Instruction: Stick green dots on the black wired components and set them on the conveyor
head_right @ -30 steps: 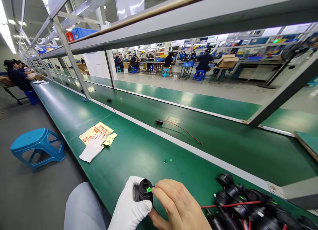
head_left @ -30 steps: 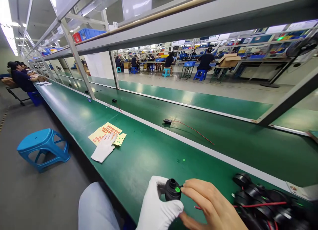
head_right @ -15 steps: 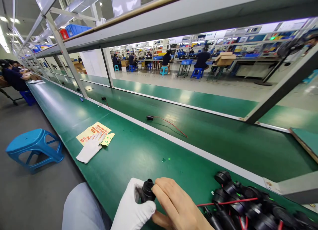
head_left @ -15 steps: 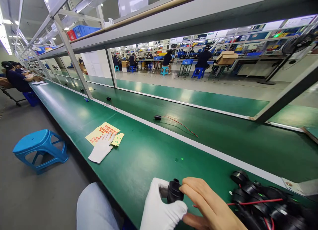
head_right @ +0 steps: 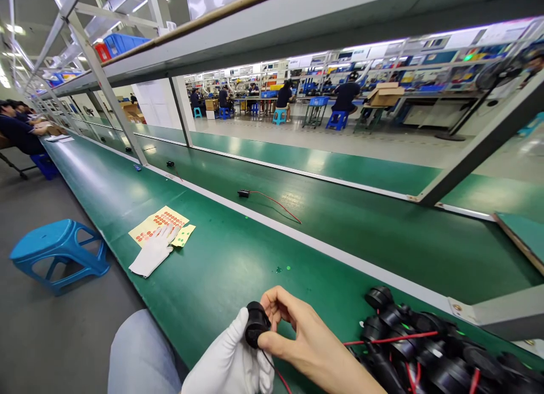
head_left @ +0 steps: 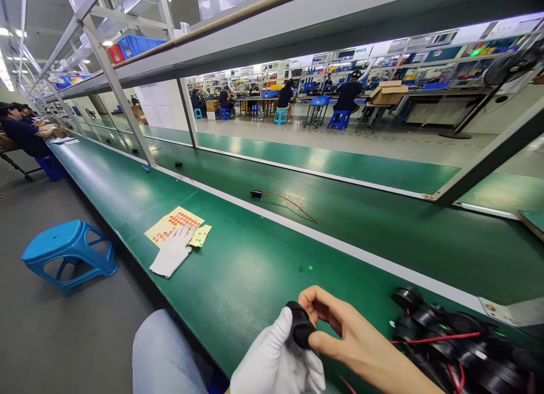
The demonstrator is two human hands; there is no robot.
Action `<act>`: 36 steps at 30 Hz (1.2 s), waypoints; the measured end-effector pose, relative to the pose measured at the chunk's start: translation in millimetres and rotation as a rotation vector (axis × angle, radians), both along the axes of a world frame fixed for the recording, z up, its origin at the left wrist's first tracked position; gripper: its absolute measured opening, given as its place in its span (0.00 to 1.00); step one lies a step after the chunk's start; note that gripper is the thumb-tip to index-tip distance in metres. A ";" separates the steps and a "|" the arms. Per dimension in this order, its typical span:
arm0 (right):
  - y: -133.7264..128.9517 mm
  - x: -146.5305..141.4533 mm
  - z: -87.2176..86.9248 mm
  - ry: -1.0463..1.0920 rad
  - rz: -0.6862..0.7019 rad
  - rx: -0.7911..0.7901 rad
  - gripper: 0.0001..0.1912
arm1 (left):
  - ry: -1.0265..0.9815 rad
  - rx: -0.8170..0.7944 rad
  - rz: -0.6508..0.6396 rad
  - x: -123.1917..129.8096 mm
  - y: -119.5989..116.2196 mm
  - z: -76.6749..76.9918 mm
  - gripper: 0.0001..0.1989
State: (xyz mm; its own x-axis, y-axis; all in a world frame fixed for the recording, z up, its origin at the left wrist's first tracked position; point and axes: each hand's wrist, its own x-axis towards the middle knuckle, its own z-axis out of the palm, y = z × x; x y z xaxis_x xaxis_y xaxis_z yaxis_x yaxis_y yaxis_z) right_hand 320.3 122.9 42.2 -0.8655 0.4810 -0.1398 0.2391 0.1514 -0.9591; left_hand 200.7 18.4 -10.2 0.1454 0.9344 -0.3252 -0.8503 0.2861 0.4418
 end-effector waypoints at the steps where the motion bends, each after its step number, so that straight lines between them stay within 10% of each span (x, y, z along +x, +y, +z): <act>1: 0.5 -0.4 -0.6 0.021 0.004 -0.059 0.15 | -0.069 -0.060 -0.006 3.5 1.5 0.2 0.38; 5: -1.5 -0.7 -4.8 0.082 -0.001 -0.174 0.35 | -0.184 -0.102 0.029 10.9 1.4 0.0 0.37; 10: -4.8 1.7 -1.4 0.127 -0.020 -0.108 0.30 | -0.046 0.076 0.049 7.2 -5.6 10.3 0.33; 13: -1.7 8.3 3.0 0.258 0.009 0.231 0.16 | 0.285 0.149 0.143 0.4 -10.7 23.6 0.35; 18: 3.0 16.7 10.5 0.368 0.117 0.596 0.27 | 1.073 0.126 0.295 -13.9 -19.5 35.6 0.21; 30: -8.4 14.2 15.2 0.368 0.076 0.606 0.31 | 1.731 0.532 0.578 -17.8 -22.1 29.2 0.17; 36: 8.1 22.0 -4.5 0.324 0.042 0.170 0.20 | 1.927 0.445 0.877 -13.5 -24.5 10.8 0.34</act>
